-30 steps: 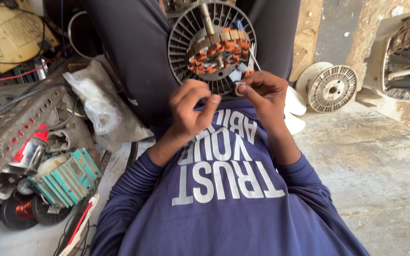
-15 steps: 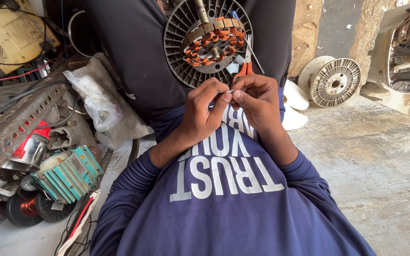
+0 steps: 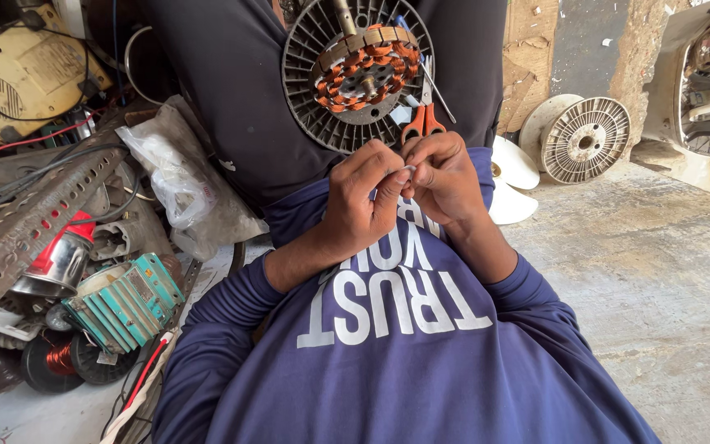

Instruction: The person is repairing an electric motor rotor by hand. They use a screwdriver to adjust copper windings and insert small white insulating pieces into the slots of the rotor. The person works on the rotor while seated on the floor in a workshop.

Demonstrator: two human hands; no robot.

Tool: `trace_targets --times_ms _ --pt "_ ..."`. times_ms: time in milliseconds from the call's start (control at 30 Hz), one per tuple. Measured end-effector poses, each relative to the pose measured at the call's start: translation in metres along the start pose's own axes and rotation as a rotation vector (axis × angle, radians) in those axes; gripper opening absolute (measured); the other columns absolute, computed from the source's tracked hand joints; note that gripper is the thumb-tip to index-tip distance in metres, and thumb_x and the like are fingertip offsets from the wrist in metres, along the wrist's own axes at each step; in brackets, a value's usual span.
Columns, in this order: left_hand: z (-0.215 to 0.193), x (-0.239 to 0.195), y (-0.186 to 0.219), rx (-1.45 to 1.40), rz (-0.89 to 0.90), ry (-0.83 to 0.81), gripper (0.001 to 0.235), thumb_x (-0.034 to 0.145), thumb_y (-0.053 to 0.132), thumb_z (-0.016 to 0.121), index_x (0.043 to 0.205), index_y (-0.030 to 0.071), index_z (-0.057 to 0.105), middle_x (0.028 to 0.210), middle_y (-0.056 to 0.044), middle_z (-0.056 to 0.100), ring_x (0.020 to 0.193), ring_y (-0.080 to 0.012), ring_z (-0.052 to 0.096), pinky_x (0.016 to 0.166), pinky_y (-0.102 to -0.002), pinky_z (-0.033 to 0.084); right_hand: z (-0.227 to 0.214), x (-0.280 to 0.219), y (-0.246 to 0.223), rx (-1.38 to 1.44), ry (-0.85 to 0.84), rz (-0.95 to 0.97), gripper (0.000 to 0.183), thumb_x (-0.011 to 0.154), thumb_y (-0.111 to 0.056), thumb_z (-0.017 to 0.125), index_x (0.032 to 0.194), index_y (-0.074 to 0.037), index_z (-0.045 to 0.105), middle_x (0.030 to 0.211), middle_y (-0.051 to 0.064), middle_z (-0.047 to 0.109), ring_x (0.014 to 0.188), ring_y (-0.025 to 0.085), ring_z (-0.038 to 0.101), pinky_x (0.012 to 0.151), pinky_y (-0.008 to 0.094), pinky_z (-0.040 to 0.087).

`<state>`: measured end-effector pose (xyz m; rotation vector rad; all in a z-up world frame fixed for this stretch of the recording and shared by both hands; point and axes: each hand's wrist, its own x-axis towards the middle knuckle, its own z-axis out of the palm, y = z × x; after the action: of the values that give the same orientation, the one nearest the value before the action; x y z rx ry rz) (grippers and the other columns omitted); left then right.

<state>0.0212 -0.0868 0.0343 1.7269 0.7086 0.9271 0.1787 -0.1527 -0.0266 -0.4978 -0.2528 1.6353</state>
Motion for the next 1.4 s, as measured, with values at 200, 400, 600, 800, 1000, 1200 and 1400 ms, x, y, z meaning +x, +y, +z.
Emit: trace_targets --times_ms 200,400,600,800,1000,1200,1400 --pt "-0.005 -0.001 0.005 0.042 0.096 -0.018 0.011 0.107 0.009 0.061 0.099 0.001 0.061 0.086 -0.007 0.059 0.074 -0.0192 0.063 0.066 -0.033 0.051 0.014 -0.005 -0.003 -0.119 0.013 -0.075 0.017 0.094 -0.006 0.08 0.1 0.005 0.07 0.097 0.015 0.07 0.07 0.013 0.065 0.062 0.022 0.054" --pt "-0.007 -0.002 -0.001 -0.081 0.032 -0.089 0.017 0.108 0.015 0.061 0.098 0.002 0.056 0.087 -0.007 0.052 0.075 -0.0181 0.054 0.065 -0.03 0.045 0.031 -0.012 -0.006 -0.344 0.127 -0.16 0.019 0.098 -0.01 0.079 0.1 0.004 0.066 0.095 0.008 0.065 0.078 0.008 0.06 0.068 0.02 0.048" --pt "0.007 0.0 -0.011 -0.438 -0.14 0.057 0.019 0.115 0.019 0.053 0.101 0.006 0.052 0.092 -0.001 0.049 0.076 -0.0081 0.047 0.069 -0.027 0.042 0.037 0.005 -0.013 -0.599 0.046 -0.256 0.018 0.09 0.002 0.08 0.099 0.008 0.066 0.097 0.009 0.064 0.084 0.012 0.061 0.074 0.024 0.051" --pt "-0.003 0.003 -0.012 -0.412 -0.119 0.047 0.029 0.111 0.033 0.048 0.104 0.005 0.05 0.098 -0.001 0.046 0.083 -0.0065 0.042 0.077 -0.023 0.039 0.048 0.004 -0.015 -0.6 0.152 -0.252 0.006 0.095 0.006 0.072 0.099 0.006 0.067 0.103 0.011 0.069 0.094 0.014 0.069 0.083 0.026 0.062" --pt "-0.021 0.01 -0.008 -0.269 -0.102 -0.075 0.021 0.108 0.021 0.066 0.106 0.001 0.06 0.098 -0.002 0.06 0.089 -0.0083 0.06 0.084 -0.024 0.052 0.058 0.002 -0.033 -0.994 0.03 -0.401 0.015 0.1 0.013 0.069 0.113 0.006 0.072 0.101 0.014 0.071 0.092 0.013 0.07 0.08 0.022 0.057" --pt "-0.022 0.005 -0.02 -0.629 -0.362 -0.134 0.015 0.101 0.009 0.072 0.111 -0.001 0.066 0.098 -0.002 0.066 0.091 -0.0064 0.062 0.085 -0.022 0.053 0.062 0.003 -0.038 -0.97 0.098 -0.352 0.013 0.098 0.011 0.07 0.111 0.008 0.068 0.103 0.012 0.07 0.094 0.013 0.07 0.085 0.024 0.059" --pt "-0.015 0.004 -0.018 -0.604 -0.322 -0.083 0.008 0.103 0.008 0.07 0.105 0.0 0.067 0.095 -0.003 0.069 0.089 -0.0067 0.066 0.081 -0.022 0.056 0.042 -0.001 -0.025 -0.732 0.184 -0.268 0.009 0.096 0.005 0.071 0.104 0.007 0.069 0.099 0.012 0.072 0.083 0.013 0.071 0.076 0.024 0.059"
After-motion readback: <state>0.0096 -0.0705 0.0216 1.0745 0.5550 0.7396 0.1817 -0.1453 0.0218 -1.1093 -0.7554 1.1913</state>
